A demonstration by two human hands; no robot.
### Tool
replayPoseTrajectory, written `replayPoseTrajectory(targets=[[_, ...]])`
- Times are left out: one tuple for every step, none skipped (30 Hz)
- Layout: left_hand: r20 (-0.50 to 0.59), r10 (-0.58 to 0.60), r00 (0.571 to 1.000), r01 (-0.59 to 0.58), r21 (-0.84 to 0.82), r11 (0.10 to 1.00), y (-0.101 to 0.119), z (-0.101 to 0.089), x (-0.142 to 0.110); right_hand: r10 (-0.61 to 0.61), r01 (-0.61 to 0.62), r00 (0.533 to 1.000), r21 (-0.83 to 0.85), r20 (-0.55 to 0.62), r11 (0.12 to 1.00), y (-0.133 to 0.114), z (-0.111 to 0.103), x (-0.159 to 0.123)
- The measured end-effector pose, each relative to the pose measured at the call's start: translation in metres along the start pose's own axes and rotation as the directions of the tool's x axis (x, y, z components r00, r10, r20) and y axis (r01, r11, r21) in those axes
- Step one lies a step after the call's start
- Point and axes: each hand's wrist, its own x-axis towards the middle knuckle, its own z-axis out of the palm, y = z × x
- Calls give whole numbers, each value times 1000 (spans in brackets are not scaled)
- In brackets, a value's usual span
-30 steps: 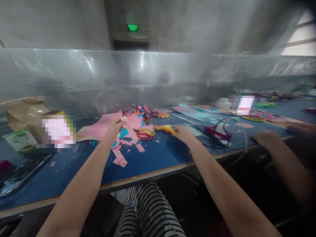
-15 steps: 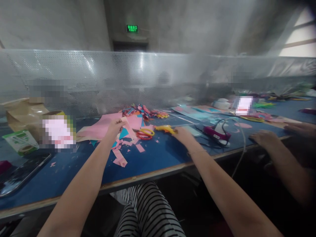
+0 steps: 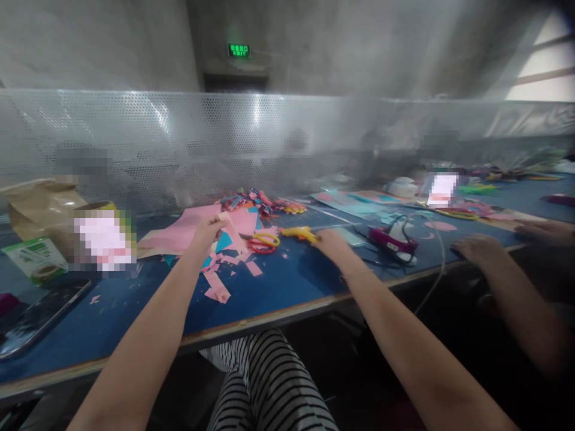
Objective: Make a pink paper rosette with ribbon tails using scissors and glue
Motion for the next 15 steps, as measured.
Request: replayPoseTrajectory(targets=[[-3, -3, 1000, 3, 7, 1000, 1, 0, 0, 8, -8, 1000, -4, 7, 1000, 0, -1, 0], [-7, -12, 1000, 12, 15, 1000, 1, 0, -1, 23, -23, 1000, -1, 6, 1000, 0, -1, 0], [-11, -23, 1000, 23, 21, 1000, 3, 0, -1, 44, -44, 999, 10, -3, 999, 0, 0, 0], [-16, -34, 999, 34, 26, 999, 4, 1, -2, 64, -64, 998, 28, -20, 998, 0, 1, -1], [-18, -42, 999, 42, 29, 999, 6, 1, -3, 78, -76, 996, 49, -40, 996, 0, 3, -2], [-19, -43, 999, 43, 28, 999, 8, 2, -4, 86, -82, 995, 69, -60, 994, -1, 5, -3], [-18, -39, 999, 40, 27, 999, 9, 2, -5, 87, -81, 994, 86, -73, 993, -2, 7, -4], [-17, -35, 999, 36, 23, 999, 10, 2, -6, 80, -72, 994, 99, -79, 993, -3, 9, -5], [-17, -33, 999, 34, 21, 999, 11, 2, -7, 68, -59, 994, 108, -82, 992, -4, 10, -6], [-17, -34, 999, 34, 20, 999, 11, 2, -7, 57, -47, 995, 116, -85, 992, -5, 10, -7], [-17, -37, 999, 37, 19, 999, 11, 2, -7, 50, -39, 995, 119, -91, 992, -5, 8, -7], [-17, -40, 999, 41, 16, 999, 11, 2, -6, 49, -37, 993, 112, -105, 993, -3, 3, -7], [-18, -44, 999, 44, 14, 999, 10, 1, -6, 54, -43, 990, 93, -127, 995, 0, -4, -6], [-20, -45, 999, 45, 11, 999, 9, 1, -5, 67, -60, 987, 52, -145, 997, 7, -14, -5], [-22, -45, 999, 45, 10, 999, 8, 0, -4, 85, -86, 981, 2, -173, 996, 16, -26, -3]])
